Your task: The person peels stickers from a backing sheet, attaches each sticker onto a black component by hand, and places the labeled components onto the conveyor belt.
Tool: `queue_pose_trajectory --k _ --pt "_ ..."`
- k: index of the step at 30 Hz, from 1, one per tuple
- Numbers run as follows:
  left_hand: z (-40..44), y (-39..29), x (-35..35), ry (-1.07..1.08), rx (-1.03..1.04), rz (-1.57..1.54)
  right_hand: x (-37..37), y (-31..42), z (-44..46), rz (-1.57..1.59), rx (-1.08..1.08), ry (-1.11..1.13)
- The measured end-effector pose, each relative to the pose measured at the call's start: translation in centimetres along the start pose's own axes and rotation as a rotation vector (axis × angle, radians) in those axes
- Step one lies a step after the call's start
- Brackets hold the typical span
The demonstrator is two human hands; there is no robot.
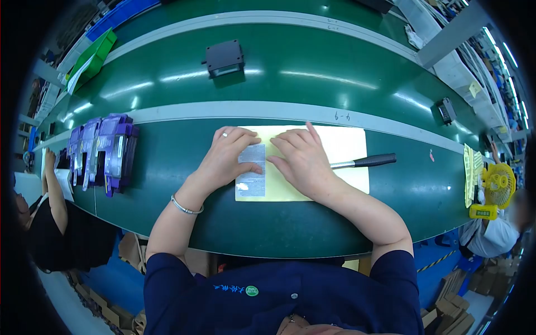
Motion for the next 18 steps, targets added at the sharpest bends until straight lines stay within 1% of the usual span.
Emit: queue_pose_trajectory --k 3,5,7,8,10,12,13,15,16,17,18 --pt "-0.4 -0.2 -0.2 -0.011 0.016 0.035 1.4 0.2 1.2 -0.021 0.021 -0.05" --pt "-0.2 -0.2 -0.1 -0.033 0.042 0.059 1.8 1.0 1.4 -0.164 -0.099 -0.119" --pt "-0.2 0.3 0.0 -0.007 0.037 0.05 2.2 1.8 1.1 -0.191 -0.233 -0.279" --pt "-0.2 0.1 0.1 -0.006 0.094 0.04 1.8 2.3 1.1 -0.196 -0.274 -0.33" --pt "-0.1 0.3 0.2 0.018 0.018 0.011 0.1 2.4 0.5 -0.024 -0.273 -0.355" --pt "0.0 -0.2 0.0 0.046 -0.051 -0.026 -1.9 1.0 0.0 0.263 -0.183 -0.28" --pt "0.0 -0.5 0.0 0.043 -0.027 -0.025 -2.9 -0.1 -0.1 0.243 -0.176 -0.293" --pt "0.0 -0.3 -0.1 0.041 -0.114 -0.045 -5.3 -4.7 0.1 0.545 -0.026 -0.343" --pt "0.0 -0.4 -0.1 0.035 -0.103 -0.041 -6.3 -7.7 0.3 0.407 0.048 -0.409" --pt "0.0 -0.5 -0.1 0.039 -0.09 -0.033 -8.5 -10.7 0.4 0.381 0.211 -0.303" --pt "0.1 -0.6 -0.1 0.041 -0.078 -0.025 -9.7 -14.4 0.2 0.264 0.352 -0.393"
Point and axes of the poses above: each hand's wrist, its own z-axis towards the middle knuckle, its own x-axis out of the palm, y = z × x, the point moved 4 cm from there along z, towards the middle knuckle, and after that the axes turned 7 degrees about y, right-handed, at the moved point
